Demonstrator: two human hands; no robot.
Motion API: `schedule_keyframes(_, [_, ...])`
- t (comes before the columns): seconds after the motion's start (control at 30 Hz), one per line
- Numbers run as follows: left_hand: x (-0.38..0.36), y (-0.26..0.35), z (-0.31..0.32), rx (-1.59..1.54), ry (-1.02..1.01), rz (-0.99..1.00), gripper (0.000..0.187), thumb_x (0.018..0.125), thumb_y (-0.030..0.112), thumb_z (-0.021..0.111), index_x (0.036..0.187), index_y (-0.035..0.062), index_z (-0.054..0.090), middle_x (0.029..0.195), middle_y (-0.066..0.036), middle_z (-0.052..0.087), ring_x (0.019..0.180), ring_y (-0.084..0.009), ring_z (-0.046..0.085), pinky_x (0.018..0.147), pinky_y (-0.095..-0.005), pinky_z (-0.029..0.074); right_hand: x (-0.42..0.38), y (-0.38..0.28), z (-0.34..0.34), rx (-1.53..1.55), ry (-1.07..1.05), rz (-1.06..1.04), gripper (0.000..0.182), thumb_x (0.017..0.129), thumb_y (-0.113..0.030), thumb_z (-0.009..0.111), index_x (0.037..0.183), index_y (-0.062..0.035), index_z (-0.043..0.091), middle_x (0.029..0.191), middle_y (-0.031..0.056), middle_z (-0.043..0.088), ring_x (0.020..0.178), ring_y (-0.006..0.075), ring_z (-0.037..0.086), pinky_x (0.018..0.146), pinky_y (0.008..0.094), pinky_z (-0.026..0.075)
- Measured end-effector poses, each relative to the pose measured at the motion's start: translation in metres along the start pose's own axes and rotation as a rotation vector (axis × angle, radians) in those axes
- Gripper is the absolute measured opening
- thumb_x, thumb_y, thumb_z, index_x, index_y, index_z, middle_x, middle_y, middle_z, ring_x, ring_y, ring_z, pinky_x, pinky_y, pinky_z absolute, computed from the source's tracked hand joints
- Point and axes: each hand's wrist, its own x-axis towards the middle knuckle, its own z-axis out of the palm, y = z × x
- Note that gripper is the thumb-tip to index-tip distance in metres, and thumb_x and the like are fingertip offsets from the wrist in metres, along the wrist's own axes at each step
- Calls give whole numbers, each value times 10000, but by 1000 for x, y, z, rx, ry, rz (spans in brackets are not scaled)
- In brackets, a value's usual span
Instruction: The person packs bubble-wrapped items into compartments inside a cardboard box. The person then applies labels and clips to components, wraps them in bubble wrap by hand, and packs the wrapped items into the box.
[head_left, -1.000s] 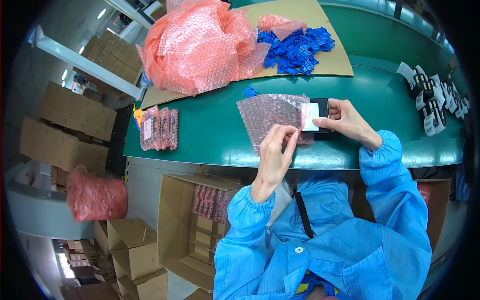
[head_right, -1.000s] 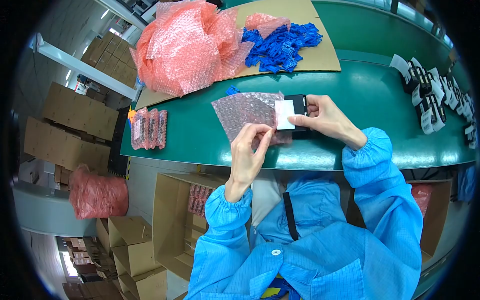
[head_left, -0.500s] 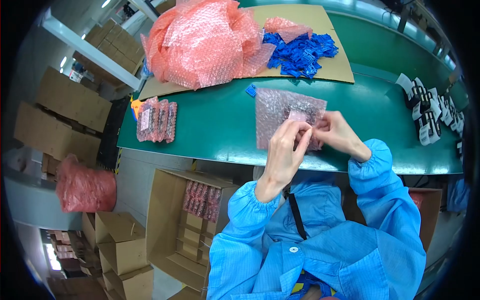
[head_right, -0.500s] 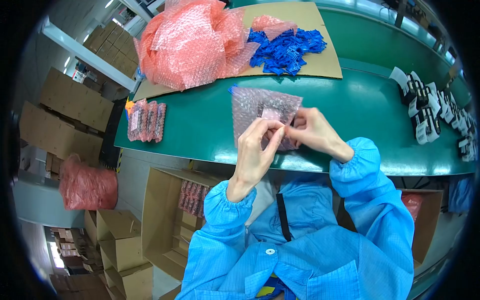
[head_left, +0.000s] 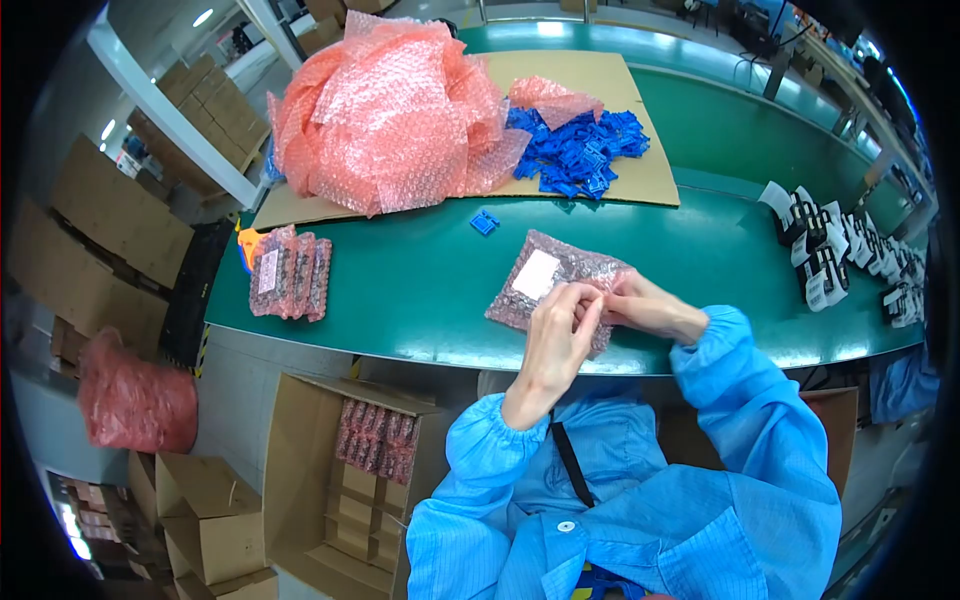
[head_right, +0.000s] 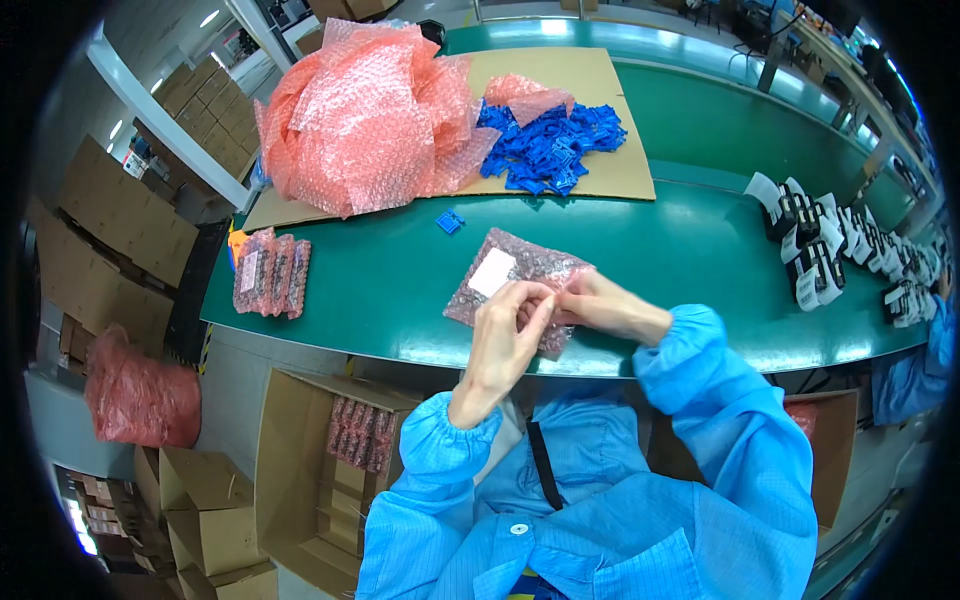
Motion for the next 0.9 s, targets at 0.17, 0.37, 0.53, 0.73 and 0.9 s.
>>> schedule_keyframes(0.17, [-4,-10,10,37,8,72,84,873,35,649,937,-19,643,796,-108,608,641,-170,596,570,-289,483,-20,-41,-78,-167,-134,-151,274,985,-196,544,961,59,642,829,118,698,721,158,672,638,285,542])
schedule_keyframes(0.37, [-3,-2,9,88,-9,66,82,873,29,644,936,-23,641,793,-111,599,640,-177,584,572,-292,475,74,-51,-110,-1097,538,-825,294,840,-97,672,1115,-22,603,1119,149,588,1002,329,590,855,397,494])
schedule_keyframes(0.53, [-2,2,7,59,-23,12,81,873,23,641,935,-28,644,788,-112,595,632,-172,576,569,-292,471,117,-58,-105,-1300,506,-662,277,804,-86,683,1029,-35,531,946,165,583,894,345,613,742,436,508])
schedule_keyframes(0.73, [-2,2,7,33,-49,-21,80,879,20,607,937,-35,613,851,-151,590,707,-268,616,614,-373,487,110,-50,-111,-1221,503,-782,236,846,-112,650,1058,-43,574,911,125,612,913,324,594,780,435,491])
schedule_keyframes(0.9, [-3,-2,9,53,-15,10,77,875,20,626,936,-26,629,825,-128,595,678,-218,603,595,-330,484,106,-46,-112,-1143,539,-982,148,847,-120,656,962,-43,605,920,111,606,903,311,582,807,405,473])
